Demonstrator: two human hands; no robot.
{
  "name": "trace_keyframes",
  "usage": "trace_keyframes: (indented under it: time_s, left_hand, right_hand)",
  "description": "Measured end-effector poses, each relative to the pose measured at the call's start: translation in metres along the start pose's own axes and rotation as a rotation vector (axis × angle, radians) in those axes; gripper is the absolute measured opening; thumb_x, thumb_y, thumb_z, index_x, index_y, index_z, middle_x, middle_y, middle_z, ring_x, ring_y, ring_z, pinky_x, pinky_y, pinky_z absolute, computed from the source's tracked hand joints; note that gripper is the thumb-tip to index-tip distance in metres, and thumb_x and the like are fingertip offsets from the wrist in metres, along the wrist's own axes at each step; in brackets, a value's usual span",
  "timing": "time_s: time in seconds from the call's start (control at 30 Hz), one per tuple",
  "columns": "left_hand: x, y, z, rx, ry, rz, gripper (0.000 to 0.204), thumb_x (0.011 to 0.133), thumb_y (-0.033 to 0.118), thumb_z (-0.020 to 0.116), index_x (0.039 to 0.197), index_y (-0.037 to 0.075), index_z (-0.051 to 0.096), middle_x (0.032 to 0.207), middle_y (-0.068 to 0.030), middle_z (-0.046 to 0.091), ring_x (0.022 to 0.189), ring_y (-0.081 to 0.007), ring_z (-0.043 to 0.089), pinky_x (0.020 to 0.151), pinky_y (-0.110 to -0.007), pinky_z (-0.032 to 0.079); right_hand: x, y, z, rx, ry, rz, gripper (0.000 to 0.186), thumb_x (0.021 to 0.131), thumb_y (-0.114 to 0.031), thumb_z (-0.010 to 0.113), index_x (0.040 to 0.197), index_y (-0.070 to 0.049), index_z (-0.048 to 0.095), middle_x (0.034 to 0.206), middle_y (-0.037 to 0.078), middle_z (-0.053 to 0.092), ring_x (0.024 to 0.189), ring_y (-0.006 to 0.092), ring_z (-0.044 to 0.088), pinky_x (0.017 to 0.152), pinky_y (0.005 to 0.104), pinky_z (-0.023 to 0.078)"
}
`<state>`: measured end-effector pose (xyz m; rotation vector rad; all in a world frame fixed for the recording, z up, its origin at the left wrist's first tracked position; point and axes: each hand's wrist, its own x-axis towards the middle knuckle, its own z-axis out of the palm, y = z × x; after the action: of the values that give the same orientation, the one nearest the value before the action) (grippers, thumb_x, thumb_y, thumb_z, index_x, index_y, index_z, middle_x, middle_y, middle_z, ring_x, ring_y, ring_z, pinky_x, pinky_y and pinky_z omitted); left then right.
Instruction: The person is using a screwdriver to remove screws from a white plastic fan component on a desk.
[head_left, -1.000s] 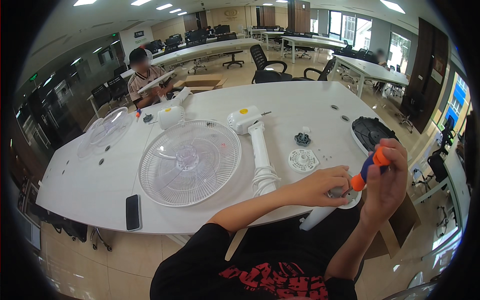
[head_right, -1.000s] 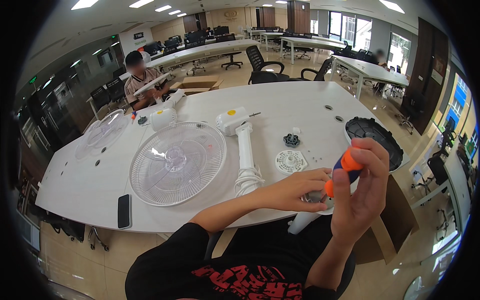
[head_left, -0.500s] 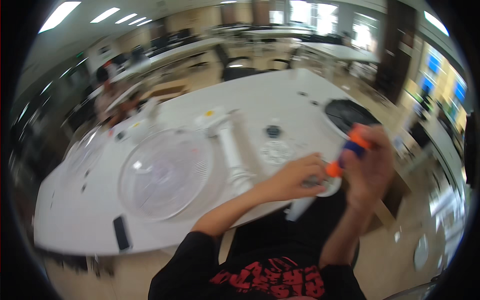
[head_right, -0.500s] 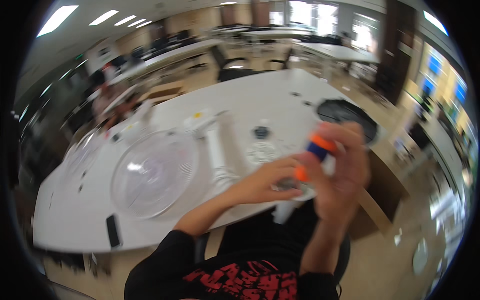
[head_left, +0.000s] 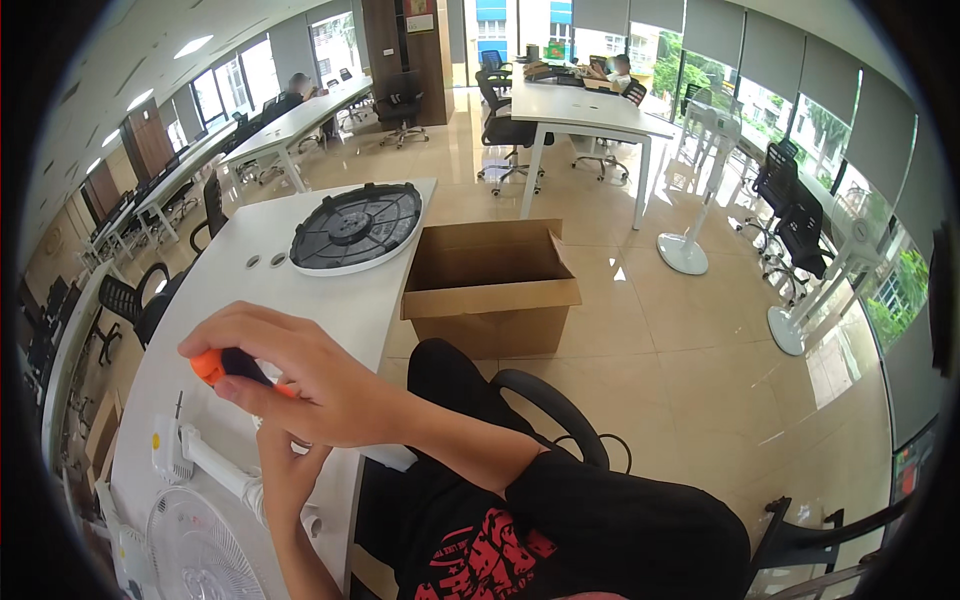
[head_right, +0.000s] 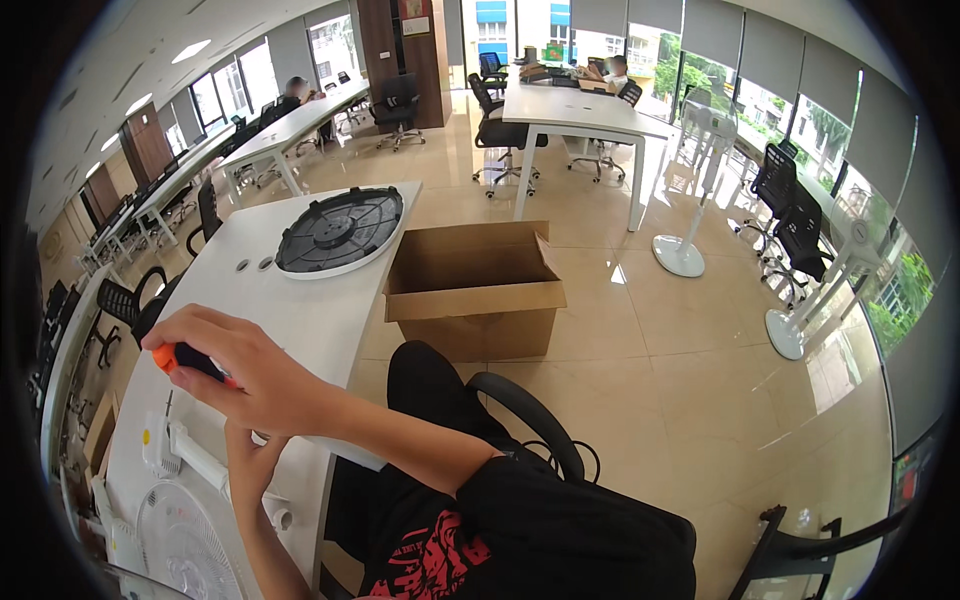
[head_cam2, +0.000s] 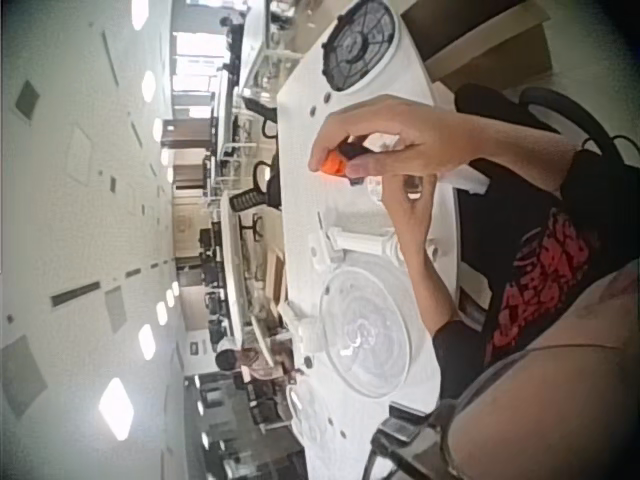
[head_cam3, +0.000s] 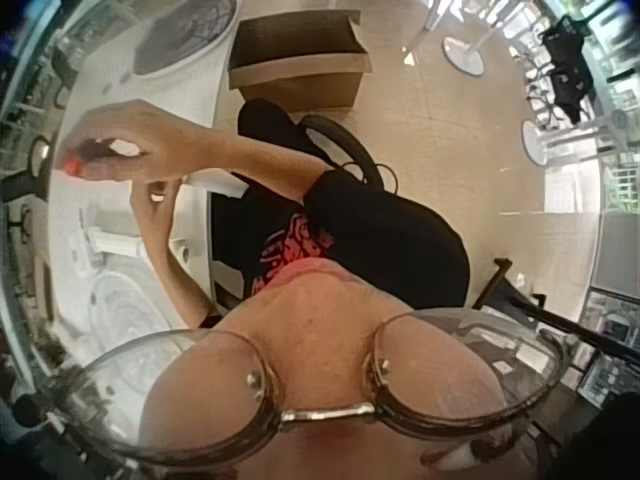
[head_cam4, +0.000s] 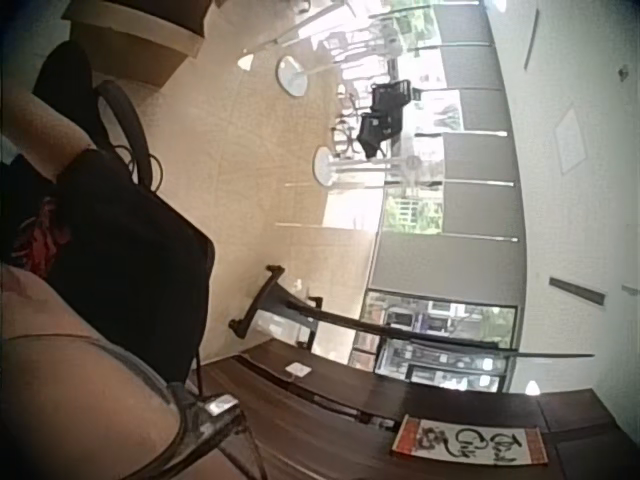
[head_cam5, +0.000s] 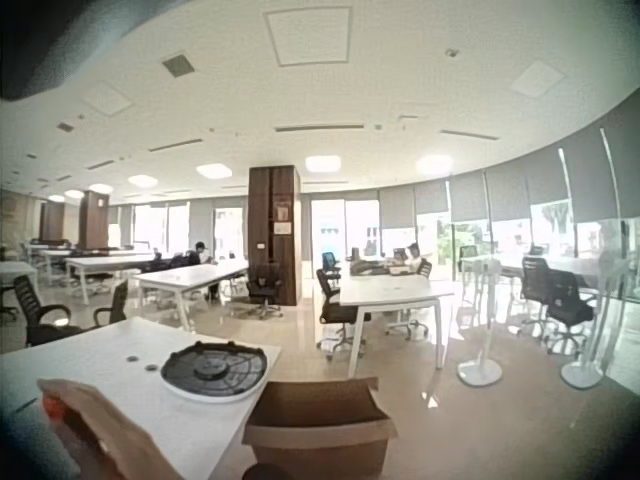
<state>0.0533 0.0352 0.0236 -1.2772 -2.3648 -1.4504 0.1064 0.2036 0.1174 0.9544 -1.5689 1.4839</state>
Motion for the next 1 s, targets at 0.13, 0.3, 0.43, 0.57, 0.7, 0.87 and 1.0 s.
trace_keyframes:
  time_s: [0.13, 0.3, 0.43, 0.57, 0.7, 0.87, 1.0]
  left_hand:
    - [0.002, 0.001, -0.002, -0.035, -0.012, -0.035, 0.033, 0.087, 0.009, 0.08, 0.114, -0.003, 0.065, 0.102, -0.0083, 0.069, 0.086, -0.0167, 0.062, 0.075, -0.031, 0.048]
    - [0.001, -0.001, -0.001, -0.049, 0.028, 0.007, 0.033, 0.087, 0.009, 0.08, 0.114, -0.002, 0.066, 0.102, -0.0077, 0.07, 0.087, -0.0159, 0.062, 0.076, -0.031, 0.048]
    - [0.0, -0.001, -0.002, -0.036, -0.008, 0.003, 0.031, 0.087, 0.01, 0.08, 0.111, -0.003, 0.065, 0.102, -0.0084, 0.07, 0.087, -0.0155, 0.062, 0.075, -0.031, 0.049]
    - [0.006, 0.01, 0.005, -0.055, 0.05, -0.025, 0.029, 0.087, 0.01, 0.08, 0.109, -0.003, 0.065, 0.096, -0.0078, 0.07, 0.082, -0.0154, 0.062, 0.073, -0.031, 0.049]
    - [0.006, 0.006, 0.004, -0.046, 0.048, -0.015, 0.025, 0.086, 0.009, 0.08, 0.104, -0.003, 0.067, 0.088, -0.0067, 0.071, 0.076, -0.0153, 0.063, 0.069, -0.03, 0.049]
    - [0.005, 0.008, 0.005, -0.08, 0.008, -0.032, 0.023, 0.085, 0.007, 0.079, 0.104, -0.003, 0.069, 0.089, -0.007, 0.072, 0.078, -0.0153, 0.064, 0.07, -0.03, 0.049]
    - [0.002, 0.007, 0.005, -0.072, 0.049, -0.013, 0.026, 0.085, 0.008, 0.079, 0.105, -0.004, 0.068, 0.088, -0.0068, 0.071, 0.081, -0.015, 0.064, 0.072, -0.031, 0.049]
  right_hand:
    - [0.0, 0.004, 0.001, 0.015, 0.034, -0.012, 0.029, 0.092, -0.007, 0.072, 0.12, -0.006, 0.064, 0.109, 0.01, 0.06, 0.1, 0.025, 0.062, 0.092, 0.0366, 0.049]
    - [-0.002, 0.005, 0.003, -0.056, 0.077, -0.018, 0.033, 0.087, -0.008, 0.078, 0.117, -0.007, 0.065, 0.109, 0.009, 0.056, 0.1, 0.0242, 0.06, 0.091, 0.0356, 0.049]
    - [0.002, 0.01, 0.006, -0.082, 0.101, -0.075, 0.03, 0.091, -0.007, 0.071, 0.12, -0.006, 0.064, 0.116, 0.011, 0.058, 0.106, 0.0276, 0.062, 0.095, 0.037, 0.049]
    - [0.002, 0.009, 0.002, 0.031, 0.043, 0.017, 0.029, 0.095, -0.004, 0.062, 0.124, -0.003, 0.063, 0.116, 0.013, 0.063, 0.106, 0.0302, 0.064, 0.098, 0.0382, 0.049]
    - [0.004, 0.011, 0.0, 0.015, 0.011, -0.023, 0.032, 0.094, -0.001, 0.064, 0.126, -0.003, 0.062, 0.113, 0.014, 0.066, 0.103, 0.0288, 0.065, 0.096, 0.0379, 0.05]
    - [0.004, 0.004, 0.002, 0.017, 0.045, 0.021, 0.037, 0.086, 0.0, 0.074, 0.121, -0.006, 0.064, 0.111, 0.009, 0.057, 0.103, 0.0236, 0.061, 0.095, 0.0361, 0.048]
    - [0.0, 0.003, 0.001, -0.039, 0.075, 0.004, 0.038, 0.085, -0.001, 0.075, 0.121, -0.007, 0.064, 0.109, 0.008, 0.053, 0.102, 0.0218, 0.058, 0.094, 0.0358, 0.048]
